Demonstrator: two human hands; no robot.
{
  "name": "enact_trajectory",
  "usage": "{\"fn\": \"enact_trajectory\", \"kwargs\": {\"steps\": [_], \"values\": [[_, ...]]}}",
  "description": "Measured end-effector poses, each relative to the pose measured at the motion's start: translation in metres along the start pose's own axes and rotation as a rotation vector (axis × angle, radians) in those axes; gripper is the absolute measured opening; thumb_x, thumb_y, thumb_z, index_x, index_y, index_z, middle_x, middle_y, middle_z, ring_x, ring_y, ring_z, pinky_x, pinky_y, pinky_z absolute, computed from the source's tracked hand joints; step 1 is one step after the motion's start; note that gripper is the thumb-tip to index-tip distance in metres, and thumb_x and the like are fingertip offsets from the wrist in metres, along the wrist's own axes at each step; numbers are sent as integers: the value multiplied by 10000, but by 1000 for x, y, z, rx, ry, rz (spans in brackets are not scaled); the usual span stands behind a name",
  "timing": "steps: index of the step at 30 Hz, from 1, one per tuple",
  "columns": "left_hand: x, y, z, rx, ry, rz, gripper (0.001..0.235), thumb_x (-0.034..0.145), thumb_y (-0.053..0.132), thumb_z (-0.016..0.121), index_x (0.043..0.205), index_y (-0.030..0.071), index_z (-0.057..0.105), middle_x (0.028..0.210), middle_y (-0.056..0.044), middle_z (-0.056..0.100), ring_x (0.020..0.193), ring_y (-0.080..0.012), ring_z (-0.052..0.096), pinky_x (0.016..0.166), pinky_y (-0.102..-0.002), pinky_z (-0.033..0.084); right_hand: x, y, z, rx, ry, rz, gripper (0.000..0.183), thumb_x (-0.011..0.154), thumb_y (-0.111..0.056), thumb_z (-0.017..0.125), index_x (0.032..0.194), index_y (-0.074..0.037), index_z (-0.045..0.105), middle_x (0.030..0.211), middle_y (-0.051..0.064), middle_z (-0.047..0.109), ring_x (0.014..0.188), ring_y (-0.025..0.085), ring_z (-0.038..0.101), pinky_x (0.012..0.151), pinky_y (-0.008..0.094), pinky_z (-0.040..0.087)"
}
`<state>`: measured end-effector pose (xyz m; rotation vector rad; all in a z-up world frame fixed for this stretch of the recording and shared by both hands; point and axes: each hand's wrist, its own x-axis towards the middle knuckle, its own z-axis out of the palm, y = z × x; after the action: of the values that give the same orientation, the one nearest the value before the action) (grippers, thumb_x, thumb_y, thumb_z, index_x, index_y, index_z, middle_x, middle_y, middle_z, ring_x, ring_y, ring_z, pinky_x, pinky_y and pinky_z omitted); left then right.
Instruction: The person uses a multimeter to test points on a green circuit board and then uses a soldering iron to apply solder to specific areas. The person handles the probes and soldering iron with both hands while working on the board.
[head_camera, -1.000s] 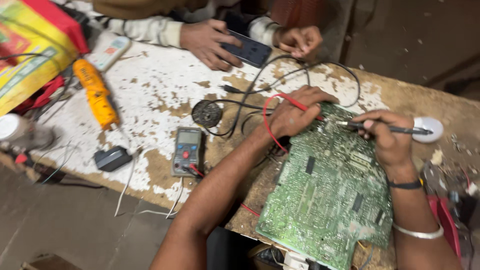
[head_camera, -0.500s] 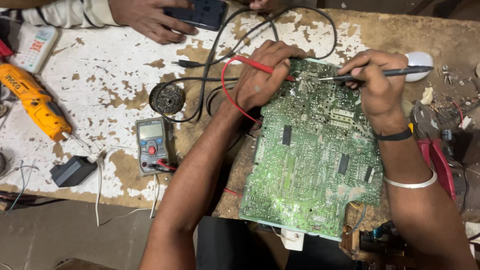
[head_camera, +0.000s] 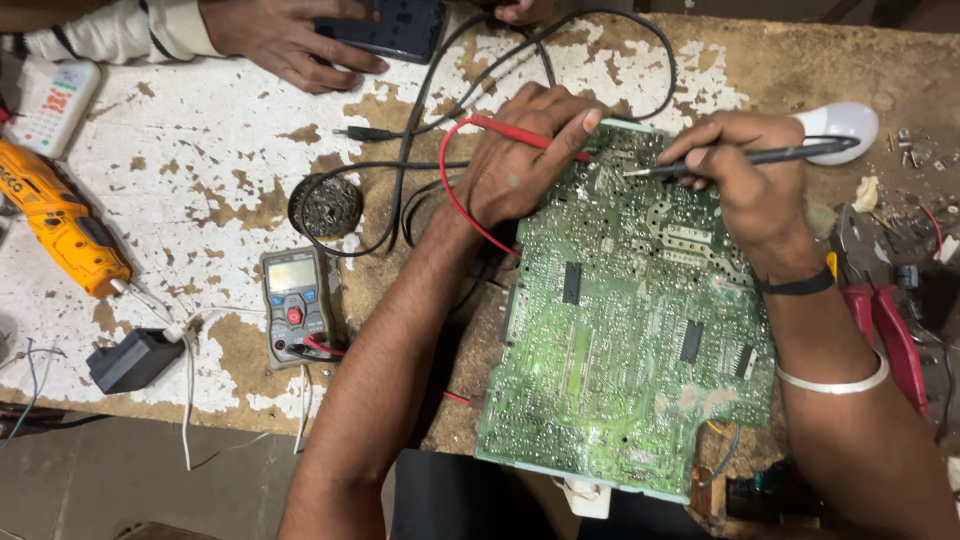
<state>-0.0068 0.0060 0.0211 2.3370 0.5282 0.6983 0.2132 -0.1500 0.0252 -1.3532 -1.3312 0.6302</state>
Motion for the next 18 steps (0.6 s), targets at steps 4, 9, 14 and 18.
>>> {"fn": "enact_trajectory", "kwargs": {"steps": [4, 9, 14, 18], "values": [[1, 1, -1, -50, 64, 28, 562, 1091, 496, 416, 1223, 51, 732, 1097, -101, 737, 1057, -253, 612, 979, -412, 471, 0, -10, 1, -122, -153, -65, 180, 953, -80, 639, 1054, 18, 752, 921, 102, 728, 785, 131, 657, 722, 257, 533], [2, -2, 0, -40, 9, -51, 545, 1054, 485, 443, 1197, 54, 744, 1036, -91, 750, 1011, -259, 621, 951, -405, 480, -1, -14, 1, -193, -204, -164, 146, 976, -104, 657, 1011, 1, 752, 939, 99, 744, 854, 136, 697, 842, 286, 550], [4, -8, 7, -45, 37, -54, 619, 1056, 548, 399, 1185, 52, 746, 1040, -86, 755, 1009, -226, 642, 925, -410, 496, 1, -14, 2, -193, -195, -98, 175, 961, -130, 669, 1049, -13, 766, 907, 88, 727, 755, 131, 662, 727, 276, 528], [1, -15, 11, -116, 29, -82, 775, 1059, 588, 197, 1187, 73, 761, 891, -83, 735, 941, -222, 622, 940, -430, 495, 0, -10, 1, -119, -177, -92, 181, 994, -155, 678, 1066, -9, 756, 928, 84, 724, 765, 119, 664, 743, 270, 536]]}}
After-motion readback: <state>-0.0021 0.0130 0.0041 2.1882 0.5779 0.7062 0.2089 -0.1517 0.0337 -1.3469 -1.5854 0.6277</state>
